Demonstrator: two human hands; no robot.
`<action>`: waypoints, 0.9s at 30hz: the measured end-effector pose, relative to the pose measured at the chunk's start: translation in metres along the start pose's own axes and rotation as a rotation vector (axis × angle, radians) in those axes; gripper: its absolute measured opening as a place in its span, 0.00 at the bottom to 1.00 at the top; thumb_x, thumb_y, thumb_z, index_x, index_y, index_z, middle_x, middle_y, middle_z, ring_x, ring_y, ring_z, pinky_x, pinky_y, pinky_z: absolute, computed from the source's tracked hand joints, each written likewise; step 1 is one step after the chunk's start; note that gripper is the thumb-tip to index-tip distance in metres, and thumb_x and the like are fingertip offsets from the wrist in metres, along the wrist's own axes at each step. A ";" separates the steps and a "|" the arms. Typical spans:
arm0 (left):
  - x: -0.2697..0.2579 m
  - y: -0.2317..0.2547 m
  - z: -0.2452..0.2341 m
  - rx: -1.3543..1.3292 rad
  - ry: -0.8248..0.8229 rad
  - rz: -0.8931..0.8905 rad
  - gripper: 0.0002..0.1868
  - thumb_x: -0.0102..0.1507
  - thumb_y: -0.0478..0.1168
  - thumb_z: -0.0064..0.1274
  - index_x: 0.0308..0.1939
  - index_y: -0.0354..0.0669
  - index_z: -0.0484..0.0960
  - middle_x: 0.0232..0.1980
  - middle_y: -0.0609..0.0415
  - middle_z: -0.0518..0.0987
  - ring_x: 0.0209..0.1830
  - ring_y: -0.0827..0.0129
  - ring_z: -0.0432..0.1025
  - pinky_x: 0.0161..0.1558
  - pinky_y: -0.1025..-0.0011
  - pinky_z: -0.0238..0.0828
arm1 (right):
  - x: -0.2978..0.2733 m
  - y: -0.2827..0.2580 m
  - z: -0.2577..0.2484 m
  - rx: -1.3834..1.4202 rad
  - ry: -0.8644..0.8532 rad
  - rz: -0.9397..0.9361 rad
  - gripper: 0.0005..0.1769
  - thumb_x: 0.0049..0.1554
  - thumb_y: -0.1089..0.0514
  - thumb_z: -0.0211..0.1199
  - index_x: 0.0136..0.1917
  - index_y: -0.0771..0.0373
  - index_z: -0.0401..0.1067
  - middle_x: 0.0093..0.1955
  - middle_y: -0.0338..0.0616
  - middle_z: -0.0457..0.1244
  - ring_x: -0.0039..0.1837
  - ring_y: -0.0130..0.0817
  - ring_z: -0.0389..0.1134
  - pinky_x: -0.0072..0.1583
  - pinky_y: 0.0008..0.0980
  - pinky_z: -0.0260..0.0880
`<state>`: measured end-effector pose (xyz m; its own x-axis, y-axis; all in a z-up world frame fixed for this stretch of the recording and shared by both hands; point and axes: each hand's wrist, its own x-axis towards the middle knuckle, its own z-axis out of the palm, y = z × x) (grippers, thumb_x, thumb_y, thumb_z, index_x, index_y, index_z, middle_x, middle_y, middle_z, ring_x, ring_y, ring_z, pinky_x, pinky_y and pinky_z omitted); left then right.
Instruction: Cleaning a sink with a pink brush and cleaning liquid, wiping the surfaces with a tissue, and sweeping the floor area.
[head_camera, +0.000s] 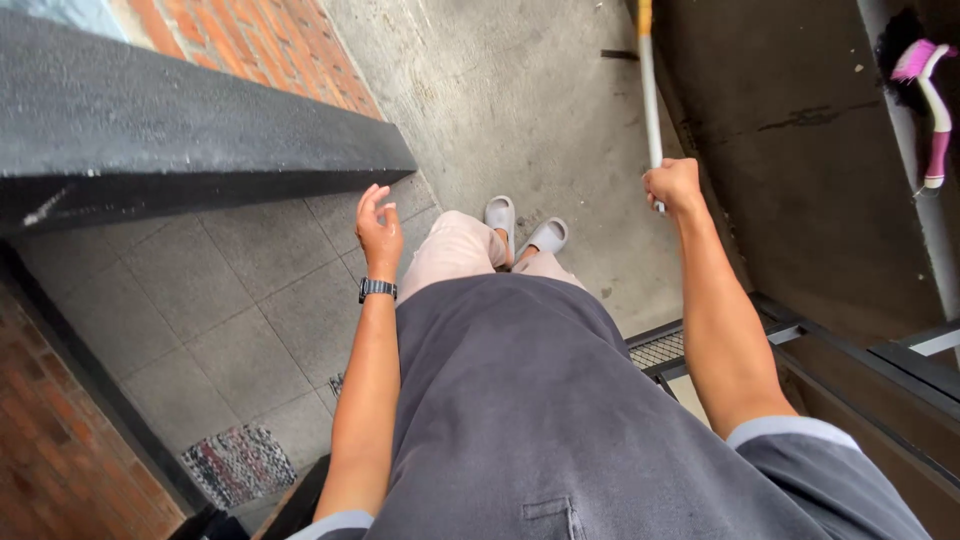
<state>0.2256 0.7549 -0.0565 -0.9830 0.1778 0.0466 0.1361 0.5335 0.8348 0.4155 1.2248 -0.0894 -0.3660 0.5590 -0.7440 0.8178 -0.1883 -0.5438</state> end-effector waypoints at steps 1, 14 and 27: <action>0.006 0.002 0.002 -0.005 -0.007 0.006 0.16 0.65 0.26 0.49 0.56 0.37 0.81 0.69 0.43 0.74 0.57 0.60 0.78 0.53 0.69 0.78 | 0.000 -0.001 -0.003 -0.020 -0.038 -0.079 0.02 0.55 0.70 0.63 0.43 0.73 0.75 0.31 0.41 0.63 0.27 0.23 0.62 0.28 0.30 0.61; 0.154 0.009 0.046 -0.137 -0.126 -0.038 0.16 0.65 0.27 0.48 0.56 0.34 0.80 0.70 0.42 0.72 0.49 0.65 0.80 0.51 0.69 0.78 | 0.057 -0.050 0.060 0.335 -0.267 0.308 0.04 0.56 0.63 0.64 0.40 0.66 0.72 0.28 0.37 0.61 0.23 0.21 0.53 0.28 0.30 0.53; 0.316 -0.012 0.071 -0.142 -0.138 -0.024 0.16 0.64 0.28 0.50 0.56 0.36 0.80 0.68 0.42 0.74 0.50 0.62 0.80 0.50 0.70 0.79 | 0.021 -0.244 0.130 0.035 -0.129 -0.021 0.13 0.56 0.66 0.63 0.55 0.63 0.77 0.29 0.39 0.61 0.25 0.25 0.58 0.28 0.30 0.58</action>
<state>-0.0781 0.8634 -0.0905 -0.9583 0.2827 -0.0419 0.0841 0.4191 0.9040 0.1506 1.1775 -0.0225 -0.4388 0.4552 -0.7748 0.7943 -0.2067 -0.5713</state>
